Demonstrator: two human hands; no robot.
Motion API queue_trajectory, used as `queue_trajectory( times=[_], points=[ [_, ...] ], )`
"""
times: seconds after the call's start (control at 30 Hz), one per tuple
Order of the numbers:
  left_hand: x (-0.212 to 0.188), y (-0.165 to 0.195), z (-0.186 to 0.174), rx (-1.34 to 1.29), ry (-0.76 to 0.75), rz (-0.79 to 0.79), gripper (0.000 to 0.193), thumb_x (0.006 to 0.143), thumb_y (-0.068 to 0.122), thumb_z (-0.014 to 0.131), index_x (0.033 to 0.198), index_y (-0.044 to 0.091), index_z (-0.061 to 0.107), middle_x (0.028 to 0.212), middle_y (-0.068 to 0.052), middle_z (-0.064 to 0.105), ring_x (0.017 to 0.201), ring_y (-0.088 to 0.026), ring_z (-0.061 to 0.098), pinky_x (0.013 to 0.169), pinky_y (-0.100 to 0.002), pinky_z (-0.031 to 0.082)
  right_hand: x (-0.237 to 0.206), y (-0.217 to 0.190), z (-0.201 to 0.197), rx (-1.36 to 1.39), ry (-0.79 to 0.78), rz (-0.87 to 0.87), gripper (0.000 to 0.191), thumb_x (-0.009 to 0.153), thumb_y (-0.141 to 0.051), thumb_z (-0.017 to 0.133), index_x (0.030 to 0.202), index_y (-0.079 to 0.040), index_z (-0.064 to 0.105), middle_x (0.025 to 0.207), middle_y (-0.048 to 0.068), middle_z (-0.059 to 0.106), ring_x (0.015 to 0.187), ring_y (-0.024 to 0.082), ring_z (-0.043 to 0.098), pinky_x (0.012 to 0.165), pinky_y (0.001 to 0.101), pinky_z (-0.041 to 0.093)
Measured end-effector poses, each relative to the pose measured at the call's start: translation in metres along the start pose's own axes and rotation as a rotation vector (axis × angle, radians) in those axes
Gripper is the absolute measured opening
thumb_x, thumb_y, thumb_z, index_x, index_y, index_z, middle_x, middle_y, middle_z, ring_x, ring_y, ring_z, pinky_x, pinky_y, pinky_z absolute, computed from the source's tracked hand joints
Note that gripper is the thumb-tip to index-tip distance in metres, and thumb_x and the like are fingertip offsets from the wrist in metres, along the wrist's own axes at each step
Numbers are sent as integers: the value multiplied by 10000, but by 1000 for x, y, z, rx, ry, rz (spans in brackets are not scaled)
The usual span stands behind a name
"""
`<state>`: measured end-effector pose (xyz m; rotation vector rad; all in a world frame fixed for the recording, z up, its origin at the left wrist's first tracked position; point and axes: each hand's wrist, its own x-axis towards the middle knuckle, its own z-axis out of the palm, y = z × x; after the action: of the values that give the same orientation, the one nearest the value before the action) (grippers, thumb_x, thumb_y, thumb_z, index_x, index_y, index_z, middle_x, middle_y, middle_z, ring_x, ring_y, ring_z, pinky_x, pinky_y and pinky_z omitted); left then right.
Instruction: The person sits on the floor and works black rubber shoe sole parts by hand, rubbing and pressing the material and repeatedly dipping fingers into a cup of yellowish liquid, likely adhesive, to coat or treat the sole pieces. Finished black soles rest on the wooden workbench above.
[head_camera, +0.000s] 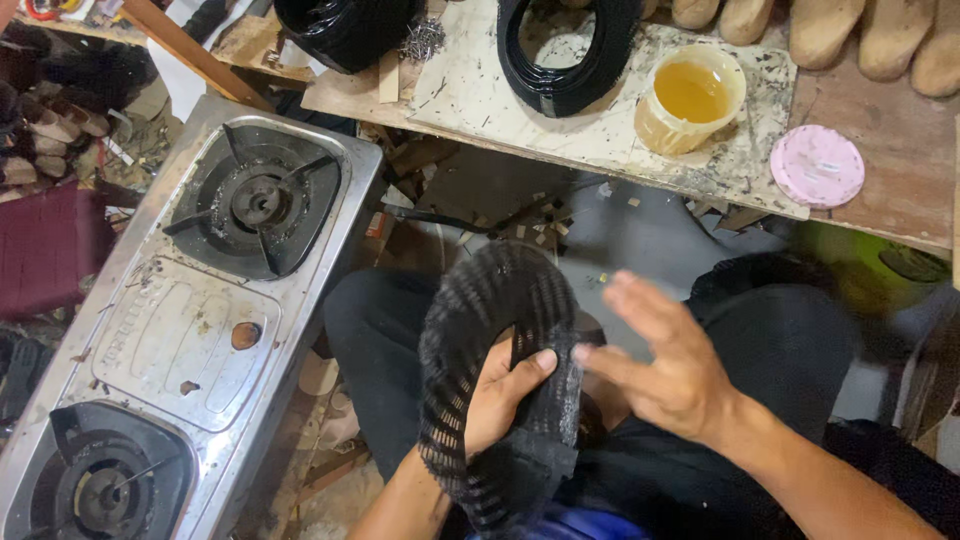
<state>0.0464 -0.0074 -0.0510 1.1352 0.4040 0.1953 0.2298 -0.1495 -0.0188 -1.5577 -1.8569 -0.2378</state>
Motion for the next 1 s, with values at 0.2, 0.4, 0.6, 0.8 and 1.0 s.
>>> queue_trajectory(
  times=[0.2,0.4,0.6,0.8,1.0],
  points=[
    [-8,5,6,-253,-31,-227,303,1029,211,564,1269,40,634,1038,-43,683,891,-153,613,787,-322,510,-6,2,1,53,42,35,491,776,-26,813,1230,-189,721,1511,165,431,1427,409,458,1141,503,462],
    [-3,2,1,-222,29,-48,245,1095,199,613,1161,-37,625,972,-23,658,831,-100,609,712,-286,524,-12,-9,11,240,-98,94,601,656,29,785,1220,-175,741,1549,221,377,1422,467,414,1149,538,399],
    [1,-10,-4,-202,163,-24,286,1044,222,556,1148,-17,674,954,-9,713,815,-86,631,748,-268,537,-23,-17,9,432,-36,156,473,727,50,800,1132,-194,767,1560,151,448,1459,392,458,1179,463,423],
    [1,-4,0,-170,366,3,263,1028,189,556,1138,-9,688,1002,-1,705,878,-77,621,799,-253,522,-29,-22,11,529,-54,289,463,773,126,729,1152,-136,778,1533,178,473,1450,406,473,1089,404,509],
    [3,0,3,-338,517,161,260,1018,206,538,1089,-1,678,1001,-21,695,887,-103,617,813,-284,518,-46,-34,22,773,26,516,683,838,74,749,1454,-95,507,1557,217,459,1350,301,609,1051,397,555]
  ],
)
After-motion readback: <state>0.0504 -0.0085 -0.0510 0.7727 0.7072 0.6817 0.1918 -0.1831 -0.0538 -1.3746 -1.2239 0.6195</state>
